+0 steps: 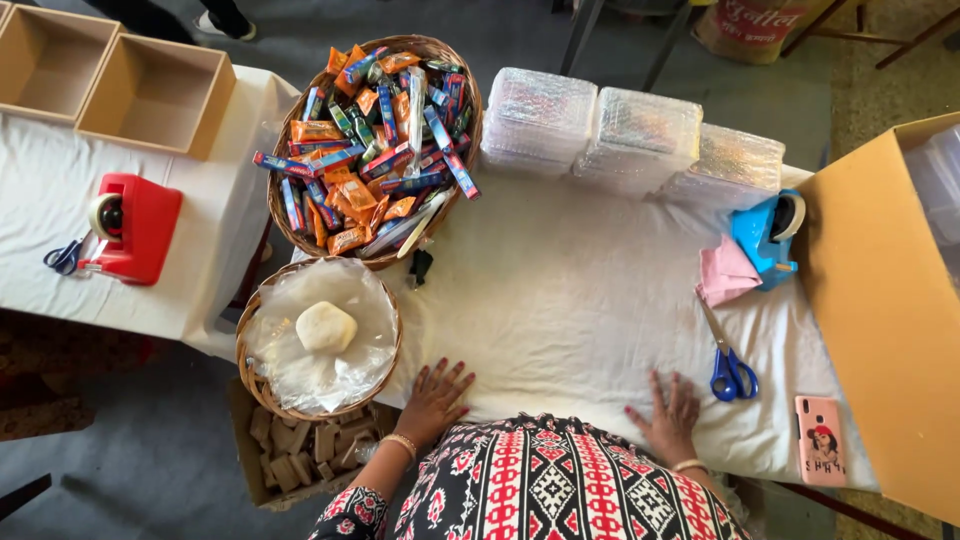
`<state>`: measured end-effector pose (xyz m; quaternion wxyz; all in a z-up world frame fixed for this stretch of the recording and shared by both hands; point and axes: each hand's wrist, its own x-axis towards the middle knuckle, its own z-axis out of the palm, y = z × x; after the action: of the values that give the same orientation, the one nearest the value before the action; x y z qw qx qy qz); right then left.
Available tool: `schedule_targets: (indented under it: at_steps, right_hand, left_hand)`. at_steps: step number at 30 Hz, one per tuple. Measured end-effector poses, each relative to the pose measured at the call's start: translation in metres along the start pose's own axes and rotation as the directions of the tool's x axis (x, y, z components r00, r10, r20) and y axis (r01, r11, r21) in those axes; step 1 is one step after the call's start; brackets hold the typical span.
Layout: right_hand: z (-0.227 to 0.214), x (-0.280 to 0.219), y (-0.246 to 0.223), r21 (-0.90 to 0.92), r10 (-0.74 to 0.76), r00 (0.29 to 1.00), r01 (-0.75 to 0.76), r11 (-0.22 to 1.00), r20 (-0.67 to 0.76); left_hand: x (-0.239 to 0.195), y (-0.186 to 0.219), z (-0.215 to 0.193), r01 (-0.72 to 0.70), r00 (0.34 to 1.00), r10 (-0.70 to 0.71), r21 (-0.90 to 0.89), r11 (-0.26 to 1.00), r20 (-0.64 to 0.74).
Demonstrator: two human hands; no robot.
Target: Packing small items into plastic containers and bubble wrap at a workstation.
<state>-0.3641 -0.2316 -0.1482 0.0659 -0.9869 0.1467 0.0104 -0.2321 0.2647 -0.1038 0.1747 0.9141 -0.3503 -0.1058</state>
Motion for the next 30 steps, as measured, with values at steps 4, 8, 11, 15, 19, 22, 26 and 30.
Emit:
schedule_targets:
  at_steps: [4,8,11,15,19,22,26,30]
  right_hand:
    - [-0.004,-0.034,-0.002,-0.099,-0.251,0.956,0.267,0.959,0.153]
    - [-0.006,-0.048,0.001,0.016,-0.508,0.819,0.531,0.847,-0.269]
    - [-0.007,-0.045,0.002,-0.040,-0.571,0.741,0.598,0.801,-0.354]
    - [-0.008,-0.044,-0.005,0.184,-0.568,0.800,0.598,0.780,-0.194]
    - [-0.013,-0.052,0.013,0.335,-0.568,0.821,0.552,0.764,-0.056]
    - [0.006,-0.057,0.029,0.362,-0.617,0.777,0.616,0.700,-0.127]
    - [0.058,-0.053,0.050,0.163,-0.247,0.792,0.187,0.969,0.558]
    - [0.019,-0.035,0.045,0.294,-0.125,0.904,0.000,0.956,0.408]
  left_hand:
    - [-0.005,0.005,0.002,0.034,0.999,-0.034,0.007,0.999,-0.003]
    - [-0.003,0.014,-0.004,0.102,0.995,-0.102,0.015,0.995,0.006]
    - [-0.002,0.026,-0.007,0.164,0.985,-0.165,0.013,0.986,0.045]
    - [0.000,0.041,-0.014,0.327,0.928,-0.324,0.011,0.945,0.183]
    - [0.000,0.048,-0.023,0.340,0.932,-0.337,-0.006,0.940,0.132]
    - [-0.003,0.056,-0.030,0.379,0.903,-0.376,0.026,0.925,0.209]
    - [-0.008,0.064,-0.028,0.417,0.887,-0.413,0.023,0.908,0.207]
    - [-0.019,0.072,-0.029,0.483,0.852,-0.472,0.007,0.876,0.227]
